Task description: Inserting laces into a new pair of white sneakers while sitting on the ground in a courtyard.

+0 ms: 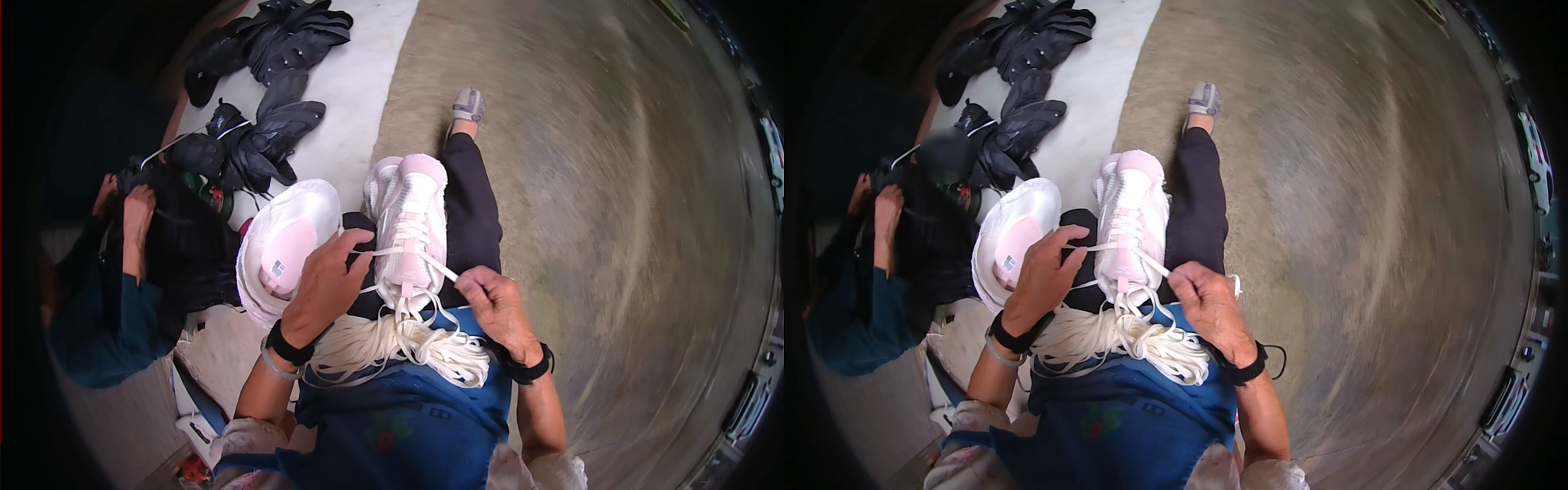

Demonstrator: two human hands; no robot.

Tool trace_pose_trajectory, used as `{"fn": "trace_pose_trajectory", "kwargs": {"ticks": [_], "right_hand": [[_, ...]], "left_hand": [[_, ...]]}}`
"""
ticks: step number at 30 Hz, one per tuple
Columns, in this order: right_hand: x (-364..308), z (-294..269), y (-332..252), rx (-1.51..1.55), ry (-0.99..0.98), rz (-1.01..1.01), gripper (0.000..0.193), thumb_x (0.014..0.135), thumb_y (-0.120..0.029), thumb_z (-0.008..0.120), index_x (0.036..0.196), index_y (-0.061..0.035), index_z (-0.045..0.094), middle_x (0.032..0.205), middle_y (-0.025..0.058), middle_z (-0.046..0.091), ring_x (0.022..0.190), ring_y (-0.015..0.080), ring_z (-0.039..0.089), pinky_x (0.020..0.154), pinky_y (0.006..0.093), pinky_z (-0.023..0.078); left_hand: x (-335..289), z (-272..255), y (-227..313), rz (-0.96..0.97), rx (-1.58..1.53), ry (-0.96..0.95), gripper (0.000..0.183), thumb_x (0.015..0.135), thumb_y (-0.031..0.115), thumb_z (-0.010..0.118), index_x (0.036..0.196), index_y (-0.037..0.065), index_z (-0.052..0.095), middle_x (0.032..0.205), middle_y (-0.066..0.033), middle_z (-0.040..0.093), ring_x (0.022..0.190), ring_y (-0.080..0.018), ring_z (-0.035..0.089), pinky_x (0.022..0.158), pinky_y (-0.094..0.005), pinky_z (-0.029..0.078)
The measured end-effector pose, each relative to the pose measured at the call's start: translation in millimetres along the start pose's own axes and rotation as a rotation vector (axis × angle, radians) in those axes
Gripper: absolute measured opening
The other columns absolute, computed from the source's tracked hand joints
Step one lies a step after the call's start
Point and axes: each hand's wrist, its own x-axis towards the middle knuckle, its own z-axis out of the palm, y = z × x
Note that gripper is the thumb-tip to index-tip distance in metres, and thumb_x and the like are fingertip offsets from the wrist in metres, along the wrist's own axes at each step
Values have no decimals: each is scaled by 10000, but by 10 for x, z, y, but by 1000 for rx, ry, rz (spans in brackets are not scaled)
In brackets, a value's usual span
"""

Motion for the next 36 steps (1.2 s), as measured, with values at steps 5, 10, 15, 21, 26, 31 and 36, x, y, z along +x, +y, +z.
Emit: {"fn": "trace_pose_trajectory", "kwargs": {"ticks": [5,10,15,21,26,31,36], "right_hand": [[157,-167,32,-255,169,-119,78,871,-51,618,889,21,643,771,168,613,676,301,622,621,373,488],[235,-190,21,-437,414,-141,110,888,-91,620,935,2,656,837,170,606,684,323,611,636,374,488],[118,-181,-75,35,170,-5,138,889,-33,545,959,7,656,823,97,632,726,180,605,669,296,478],[-9,44,-81,14,-40,-113,162,876,35,531,977,-5,652,840,77,595,736,163,570,684,270,466],[-76,99,-36,-53,-2,-83,220,858,96,558,1058,31,620,979,94,583,764,156,622,648,279,507],[-95,39,-81,-388,72,-201,225,806,98,605,1023,45,630,939,177,605,782,292,653,669,368,523],[-68,55,-107,-627,73,-154,161,795,82,616,948,38,631,870,210,618,772,388,633,679,415,509]], "left_hand": [[17,-85,47,62,4,5,181,907,62,558,1072,7,611,964,-179,643,845,-341,622,742,-388,492],[-74,-235,13,51,156,-77,189,921,19,500,1082,12,599,1016,-174,628,888,-348,611,768,-387,495],[-197,-292,125,-155,-254,62,239,962,39,460,1170,0,571,815,-63,598,704,-153,527,703,-285,446],[-267,-219,-60,-229,-319,-148,169,951,74,515,1071,3,611,794,-56,631,660,-121,539,625,-281,443],[-238,-99,-19,-183,-193,-269,173,957,135,508,983,-4,608,761,-122,635,678,-229,617,631,-346,464],[-139,-30,-106,97,-34,-113,180,932,147,545,963,-13,621,811,-202,646,779,-407,609,689,-443,473],[-23,11,-137,64,39,-112,169,924,149,564,947,4,645,828,-209,655,793,-405,617,699,-449,475]]}}
